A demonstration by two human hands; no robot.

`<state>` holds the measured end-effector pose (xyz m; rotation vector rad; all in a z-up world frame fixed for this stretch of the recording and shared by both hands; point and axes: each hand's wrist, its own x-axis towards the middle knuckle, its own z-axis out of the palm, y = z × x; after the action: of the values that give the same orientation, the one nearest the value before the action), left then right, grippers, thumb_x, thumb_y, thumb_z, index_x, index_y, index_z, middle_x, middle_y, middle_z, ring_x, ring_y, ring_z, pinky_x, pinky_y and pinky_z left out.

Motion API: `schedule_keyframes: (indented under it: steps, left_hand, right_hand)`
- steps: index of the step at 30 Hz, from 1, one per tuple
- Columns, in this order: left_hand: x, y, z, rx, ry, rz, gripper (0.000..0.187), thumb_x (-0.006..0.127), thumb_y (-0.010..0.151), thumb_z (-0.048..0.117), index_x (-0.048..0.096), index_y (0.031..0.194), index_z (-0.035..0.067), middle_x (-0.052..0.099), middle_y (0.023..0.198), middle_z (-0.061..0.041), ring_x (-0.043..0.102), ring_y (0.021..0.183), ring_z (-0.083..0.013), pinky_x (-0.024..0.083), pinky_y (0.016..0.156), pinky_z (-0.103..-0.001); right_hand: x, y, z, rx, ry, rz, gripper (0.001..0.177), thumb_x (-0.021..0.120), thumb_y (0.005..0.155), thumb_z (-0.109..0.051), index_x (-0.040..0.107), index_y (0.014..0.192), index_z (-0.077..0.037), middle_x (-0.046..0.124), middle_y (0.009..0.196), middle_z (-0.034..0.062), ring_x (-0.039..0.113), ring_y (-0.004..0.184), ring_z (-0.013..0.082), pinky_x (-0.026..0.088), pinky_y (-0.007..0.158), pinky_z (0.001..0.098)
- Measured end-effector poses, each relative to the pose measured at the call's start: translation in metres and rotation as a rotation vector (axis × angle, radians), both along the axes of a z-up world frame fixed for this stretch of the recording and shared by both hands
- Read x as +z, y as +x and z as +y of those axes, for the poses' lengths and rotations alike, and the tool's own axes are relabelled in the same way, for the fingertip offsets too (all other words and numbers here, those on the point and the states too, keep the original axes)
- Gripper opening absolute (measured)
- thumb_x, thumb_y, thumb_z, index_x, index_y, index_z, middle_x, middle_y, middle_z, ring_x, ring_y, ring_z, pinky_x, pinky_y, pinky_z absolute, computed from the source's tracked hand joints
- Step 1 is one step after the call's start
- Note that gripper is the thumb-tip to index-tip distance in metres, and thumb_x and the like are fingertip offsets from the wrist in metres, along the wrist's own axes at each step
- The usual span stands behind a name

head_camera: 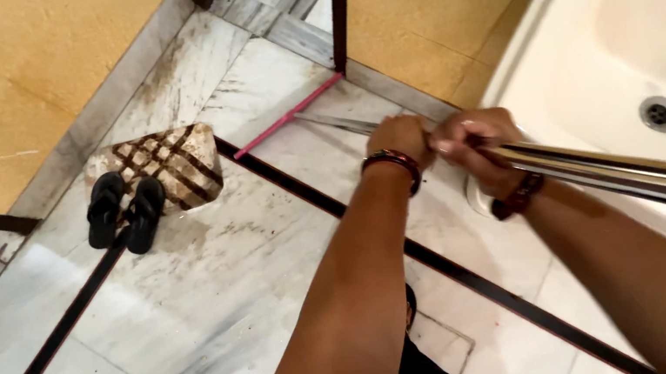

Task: The person cleans a sink basin using a cloth and water, then uses a squeegee to push water into a floor drain before washing their hands with soap.

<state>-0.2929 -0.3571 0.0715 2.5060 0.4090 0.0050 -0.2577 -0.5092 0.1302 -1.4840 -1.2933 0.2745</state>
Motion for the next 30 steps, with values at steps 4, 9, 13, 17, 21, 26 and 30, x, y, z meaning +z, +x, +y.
schedule_keyframes:
  steps: [4,9,13,17,21,26,30]
  left_hand:
    - [0.047,-0.014,-0.039,-0.176,-0.060,0.236,0.031,0.062,0.091,0.037,0.078,0.102,0.014,0.074,0.112,-0.014,0.070,0.108,-0.0308,0.055,0.094,-0.042]
    - [0.075,-0.016,-0.072,-0.353,0.015,0.236,0.032,0.065,0.088,0.038,0.077,0.106,0.014,0.074,0.113,-0.012,0.070,0.110,-0.0291,0.056,0.093,-0.042]
    - [0.077,-0.010,-0.107,-0.322,-0.052,0.239,0.033,0.066,0.087,0.041,0.078,0.104,0.016,0.076,0.108,-0.011,0.073,0.105,-0.0289,0.059,0.091,-0.041]
    - [0.070,-0.005,-0.099,-0.307,-0.057,0.103,0.035,0.065,0.083,0.047,0.077,0.098,0.018,0.077,0.103,-0.009,0.073,0.100,-0.0283,0.056,0.089,-0.044]
    - [0.073,0.007,-0.067,-0.186,-0.070,-0.048,0.029,0.065,0.079,0.042,0.081,0.085,0.019,0.077,0.096,-0.011,0.072,0.093,-0.0302,0.057,0.087,-0.044]
    - [0.097,0.018,-0.037,0.020,0.004,-0.210,0.030,0.062,0.084,0.039,0.079,0.079,0.016,0.076,0.085,-0.014,0.074,0.085,-0.0316,0.056,0.088,-0.044]
    - [0.115,-0.002,-0.013,0.230,-0.050,-0.302,0.028,0.066,0.079,0.041,0.079,0.076,0.016,0.076,0.079,-0.014,0.073,0.083,-0.0343,0.053,0.087,-0.047]
  right_hand:
    - [0.035,-0.011,-0.053,0.067,-0.058,0.177,0.031,0.065,0.102,-0.008,0.051,0.074,-0.007,0.056,0.068,0.0044,0.051,0.065,0.0132,0.044,0.064,0.0293]
    - [0.047,-0.014,-0.081,0.082,0.087,0.083,0.023,0.062,0.099,-0.006,0.047,0.085,0.003,0.057,0.068,0.0048,0.061,0.071,0.0163,0.055,0.073,0.0373]
    - [0.071,-0.012,-0.123,0.005,-0.068,0.274,0.031,0.061,0.102,-0.005,0.053,0.073,-0.010,0.054,0.066,0.0026,0.054,0.067,0.0117,0.049,0.066,0.0314]
    - [0.078,-0.005,-0.110,0.057,-0.023,0.296,0.035,0.063,0.103,-0.004,0.053,0.070,-0.012,0.053,0.062,-0.0017,0.053,0.055,0.0080,0.051,0.064,0.0309]
    - [0.087,0.007,-0.073,-0.017,0.006,0.360,0.027,0.065,0.097,-0.008,0.053,0.073,-0.008,0.054,0.067,0.0041,0.052,0.063,0.0141,0.046,0.060,0.0317]
    - [0.124,0.039,-0.026,0.162,0.074,0.360,0.033,0.066,0.104,-0.017,0.053,0.075,-0.008,0.047,0.057,0.0017,0.051,0.053,0.0141,0.046,0.057,0.0308]
    - [0.147,0.038,0.008,0.218,0.085,0.450,0.024,0.064,0.106,-0.018,0.054,0.086,-0.008,0.048,0.064,0.0032,0.052,0.061,0.0172,0.049,0.072,0.0364]
